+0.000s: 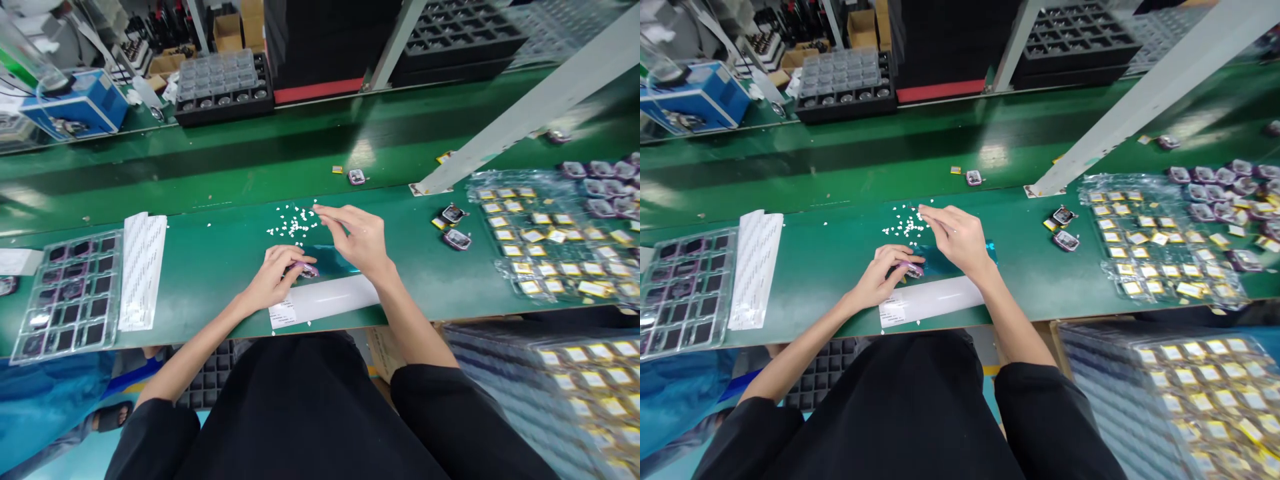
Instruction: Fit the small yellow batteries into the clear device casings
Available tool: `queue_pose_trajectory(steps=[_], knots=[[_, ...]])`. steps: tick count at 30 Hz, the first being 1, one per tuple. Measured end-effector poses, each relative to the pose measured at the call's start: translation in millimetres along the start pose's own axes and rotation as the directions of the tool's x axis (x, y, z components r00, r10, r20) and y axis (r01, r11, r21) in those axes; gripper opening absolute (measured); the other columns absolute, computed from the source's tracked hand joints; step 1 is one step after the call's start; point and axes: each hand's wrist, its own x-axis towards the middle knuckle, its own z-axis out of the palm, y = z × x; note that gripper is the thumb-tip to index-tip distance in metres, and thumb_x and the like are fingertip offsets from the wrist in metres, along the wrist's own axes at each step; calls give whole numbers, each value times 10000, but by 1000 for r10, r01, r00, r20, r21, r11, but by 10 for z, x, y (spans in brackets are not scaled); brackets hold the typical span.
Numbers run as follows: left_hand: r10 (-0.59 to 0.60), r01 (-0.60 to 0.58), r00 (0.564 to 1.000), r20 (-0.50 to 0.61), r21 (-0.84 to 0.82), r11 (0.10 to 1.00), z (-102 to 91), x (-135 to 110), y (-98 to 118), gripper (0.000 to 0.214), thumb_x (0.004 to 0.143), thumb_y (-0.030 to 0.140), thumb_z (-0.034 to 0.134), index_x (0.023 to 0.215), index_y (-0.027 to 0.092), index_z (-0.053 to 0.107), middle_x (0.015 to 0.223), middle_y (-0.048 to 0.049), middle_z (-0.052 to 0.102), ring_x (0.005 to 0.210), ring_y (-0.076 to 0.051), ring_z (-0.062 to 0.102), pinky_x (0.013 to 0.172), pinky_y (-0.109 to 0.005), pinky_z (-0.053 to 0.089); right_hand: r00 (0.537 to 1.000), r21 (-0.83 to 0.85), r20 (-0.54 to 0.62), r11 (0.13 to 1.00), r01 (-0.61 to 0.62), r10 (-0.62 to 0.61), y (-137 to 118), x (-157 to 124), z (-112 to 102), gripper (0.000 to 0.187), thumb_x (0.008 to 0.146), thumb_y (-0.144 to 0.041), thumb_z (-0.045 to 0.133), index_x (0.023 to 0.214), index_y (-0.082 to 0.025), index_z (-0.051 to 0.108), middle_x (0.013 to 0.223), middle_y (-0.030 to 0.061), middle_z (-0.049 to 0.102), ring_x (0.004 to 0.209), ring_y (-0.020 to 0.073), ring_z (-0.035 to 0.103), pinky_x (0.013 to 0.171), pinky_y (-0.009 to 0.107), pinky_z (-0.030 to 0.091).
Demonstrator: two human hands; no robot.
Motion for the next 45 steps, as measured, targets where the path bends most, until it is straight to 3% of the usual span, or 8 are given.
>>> queue_pose_trajectory(steps=[2,4,8,12,23,30,37,45], knots=[[-90,33,973,-213,-257,966,-101,78,14,136,1030,267,514,1110,215,612,1072,-79,788,1062,-225,706,990,-394,473,994,3,-101,999,51,-50,-54,109,72,236,1010,-202,581,1140,-266,767,1106,19,804,842,177,758,786,361,629],[-332,135,889,-315,-512,848,-242,188,-36,123,1008,243,547,1095,190,616,968,-78,797,887,-188,738,811,-306,515,977,4,-177,992,124,-121,-82,147,173,252,1007,-159,577,1157,-251,757,1118,30,801,835,166,759,769,342,633],[-650,362,758,-58,-791,493,-442,331,-190,48,905,146,609,915,124,651,826,-127,797,694,-167,713,633,-255,495,936,6,-203,956,294,-287,-81,95,313,366,981,-81,584,1267,-274,706,1176,34,781,851,170,776,722,331,645],[-614,368,786,79,-857,361,-399,289,-205,77,860,165,642,874,103,683,812,-138,798,665,-166,702,621,-254,524,900,-17,-226,926,378,-372,-82,25,294,532,948,-29,614,1405,-301,615,1217,26,765,925,184,784,719,332,655],[-566,303,824,8,-850,430,-319,220,-180,265,717,272,883,872,116,736,639,6,646,527,-81,540,486,-197,412,882,-43,-17,881,471,-472,-144,-96,276,615,956,-47,613,1508,-281,475,1243,29,752,785,130,749,627,257,617],[-671,295,719,-182,-793,532,-321,224,-246,154,686,191,846,727,130,710,580,40,594,437,-40,459,412,-175,344,882,-85,8,878,471,-472,-165,-135,272,458,991,-111,595,1410,-296,574,1225,6,762,628,94,673,550,229,549],[-719,268,619,-315,-776,570,-389,232,-263,239,633,223,880,755,162,684,708,5,727,610,-121,732,616,-201,595,858,-135,57,848,513,-510,-217,-112,277,236,1026,-119,553,1219,-181,675,1208,46,767,523,78,553,479,240,475],[-667,290,684,-296,-728,621,-350,200,-175,324,611,294,909,686,175,617,643,40,685,565,-131,726,591,-229,629,830,-171,183,815,554,-526,-253,-78,287,197,1009,-113,594,1140,-156,735,1235,38,757,567,85,570,475,259,463]])
